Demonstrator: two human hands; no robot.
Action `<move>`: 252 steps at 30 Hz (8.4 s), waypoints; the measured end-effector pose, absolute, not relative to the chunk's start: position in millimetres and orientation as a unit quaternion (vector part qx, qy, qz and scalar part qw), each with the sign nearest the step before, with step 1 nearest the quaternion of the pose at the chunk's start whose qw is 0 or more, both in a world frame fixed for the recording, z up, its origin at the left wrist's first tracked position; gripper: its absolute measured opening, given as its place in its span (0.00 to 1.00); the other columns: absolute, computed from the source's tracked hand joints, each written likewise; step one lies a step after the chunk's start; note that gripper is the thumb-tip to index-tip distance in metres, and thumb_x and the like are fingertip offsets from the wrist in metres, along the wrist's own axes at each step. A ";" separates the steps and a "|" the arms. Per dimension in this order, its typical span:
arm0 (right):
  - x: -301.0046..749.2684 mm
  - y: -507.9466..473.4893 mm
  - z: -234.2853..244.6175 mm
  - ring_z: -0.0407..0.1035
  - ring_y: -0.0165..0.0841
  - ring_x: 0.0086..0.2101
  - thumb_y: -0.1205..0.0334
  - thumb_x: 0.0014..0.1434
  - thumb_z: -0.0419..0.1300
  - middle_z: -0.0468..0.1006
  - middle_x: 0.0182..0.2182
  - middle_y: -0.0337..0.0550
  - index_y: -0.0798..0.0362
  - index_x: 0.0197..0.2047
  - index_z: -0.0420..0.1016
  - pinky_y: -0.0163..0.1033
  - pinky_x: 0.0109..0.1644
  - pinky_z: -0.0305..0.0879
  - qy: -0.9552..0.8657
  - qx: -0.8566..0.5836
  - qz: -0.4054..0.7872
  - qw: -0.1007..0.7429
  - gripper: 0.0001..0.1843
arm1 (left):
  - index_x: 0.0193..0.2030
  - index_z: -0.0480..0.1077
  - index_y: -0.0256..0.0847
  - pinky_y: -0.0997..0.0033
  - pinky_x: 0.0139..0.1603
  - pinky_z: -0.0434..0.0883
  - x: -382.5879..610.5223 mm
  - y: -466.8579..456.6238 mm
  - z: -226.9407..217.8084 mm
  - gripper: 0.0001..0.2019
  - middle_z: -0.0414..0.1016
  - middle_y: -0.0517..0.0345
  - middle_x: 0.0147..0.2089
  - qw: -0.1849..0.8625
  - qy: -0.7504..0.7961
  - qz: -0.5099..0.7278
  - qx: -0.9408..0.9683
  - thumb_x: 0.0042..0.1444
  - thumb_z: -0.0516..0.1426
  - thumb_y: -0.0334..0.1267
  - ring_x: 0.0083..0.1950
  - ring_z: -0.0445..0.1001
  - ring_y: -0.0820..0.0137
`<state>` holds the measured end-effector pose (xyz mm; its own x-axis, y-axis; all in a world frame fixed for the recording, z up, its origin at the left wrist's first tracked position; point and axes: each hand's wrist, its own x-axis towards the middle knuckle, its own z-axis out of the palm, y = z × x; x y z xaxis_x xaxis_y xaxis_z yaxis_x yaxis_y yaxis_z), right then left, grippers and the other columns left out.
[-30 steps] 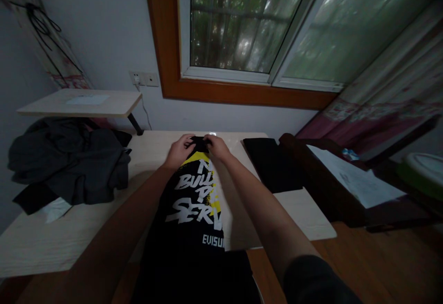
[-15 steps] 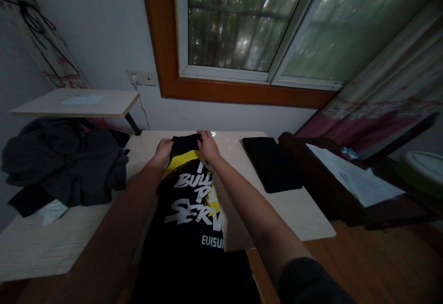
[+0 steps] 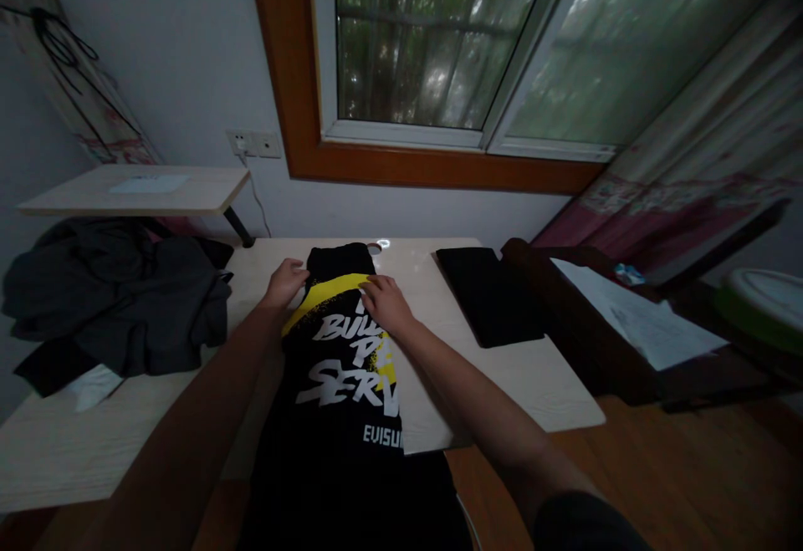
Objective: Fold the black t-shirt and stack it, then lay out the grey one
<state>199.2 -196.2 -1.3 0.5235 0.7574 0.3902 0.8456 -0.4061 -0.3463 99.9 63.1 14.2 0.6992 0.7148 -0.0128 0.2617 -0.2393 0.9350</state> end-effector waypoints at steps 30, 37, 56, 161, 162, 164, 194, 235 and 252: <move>198.4 -190.7 15.6 0.50 0.44 0.70 0.59 0.72 0.47 0.62 0.71 0.44 0.47 0.72 0.61 0.59 0.71 0.48 -0.384 -0.907 -0.021 0.170 0.27 | 0.60 0.70 0.40 0.67 0.49 0.71 123.1 79.6 26.0 0.26 0.81 0.47 0.48 0.376 0.364 0.197 0.829 0.54 0.64 0.38 0.47 0.80 0.61; 198.2 -200.1 8.4 0.50 0.46 0.71 0.53 0.73 0.49 0.62 0.71 0.44 0.47 0.73 0.60 0.57 0.73 0.46 -0.388 -0.906 -0.029 0.165 0.28 | 0.61 0.70 0.40 0.66 0.49 0.72 88.8 81.8 19.2 0.26 0.82 0.46 0.48 0.406 0.345 0.176 0.828 0.58 0.60 0.50 0.47 0.80 0.62; 143.7 -266.2 5.7 0.46 0.43 0.73 0.53 0.75 0.44 0.58 0.73 0.40 0.47 0.73 0.60 0.57 0.75 0.44 -0.463 -0.875 -0.009 0.143 0.27 | 0.61 0.72 0.46 0.65 0.50 0.72 5.2 44.0 10.4 0.26 0.78 0.57 0.54 0.424 0.223 0.154 0.864 0.56 0.56 0.49 0.48 0.76 0.62; 86.7 -277.0 16.0 0.67 0.39 0.44 0.48 0.60 0.69 0.76 0.43 0.45 0.49 0.48 0.77 0.43 0.49 0.65 -0.636 -0.725 0.009 0.264 0.18 | 0.67 0.66 0.49 0.70 0.42 0.68 -58.5 -21.6 37.1 0.39 0.74 0.61 0.42 0.745 0.169 0.173 0.621 0.47 0.70 0.42 0.40 0.73 0.69; 87.5 -277.9 16.1 0.68 0.39 0.44 0.49 0.61 0.69 0.77 0.43 0.45 0.49 0.48 0.77 0.43 0.49 0.65 -0.635 -0.723 0.013 0.269 0.17 | 0.68 0.65 0.49 0.71 0.41 0.68 -59.2 -22.8 38.2 0.40 0.73 0.62 0.41 0.748 0.168 0.176 0.618 0.47 0.71 0.41 0.39 0.72 0.69; 88.0 -278.0 17.9 0.68 0.38 0.42 0.50 0.62 0.68 0.77 0.41 0.43 0.49 0.51 0.76 0.42 0.48 0.65 -0.630 -0.724 0.025 0.281 0.17 | 0.69 0.64 0.49 0.73 0.40 0.67 -60.1 -24.9 40.3 0.41 0.71 0.64 0.38 0.748 0.170 0.185 0.614 0.46 0.71 0.39 0.38 0.71 0.71; 82.3 -295.5 34.5 0.67 0.39 0.42 0.73 0.53 0.58 0.73 0.38 0.44 0.49 0.42 0.70 0.43 0.48 0.66 -0.536 -0.796 -0.036 0.279 0.14 | 0.51 0.74 0.45 0.67 0.48 0.70 -68.5 -14.0 33.5 0.23 0.77 0.54 0.47 0.708 0.135 0.200 0.663 0.47 0.70 0.37 0.50 0.74 0.62; 145.0 -326.9 33.2 0.72 0.34 0.38 0.63 0.66 0.57 0.79 0.41 0.44 0.51 0.56 0.75 0.38 0.45 0.66 -0.429 -0.856 0.035 0.287 0.16 | 0.45 0.82 0.48 0.60 0.48 0.71 -46.7 0.2 35.6 0.16 0.82 0.52 0.43 0.509 0.148 0.130 0.838 0.50 0.65 0.47 0.44 0.77 0.57; 143.3 -293.6 18.6 0.71 0.35 0.41 0.70 0.63 0.61 0.77 0.43 0.43 0.48 0.61 0.68 0.40 0.48 0.66 -0.431 -0.842 0.089 0.313 0.24 | 0.54 0.74 0.47 0.67 0.35 0.59 -20.9 -9.1 35.1 0.23 0.72 0.62 0.26 0.414 0.212 0.087 0.881 0.48 0.64 0.38 0.29 0.72 0.62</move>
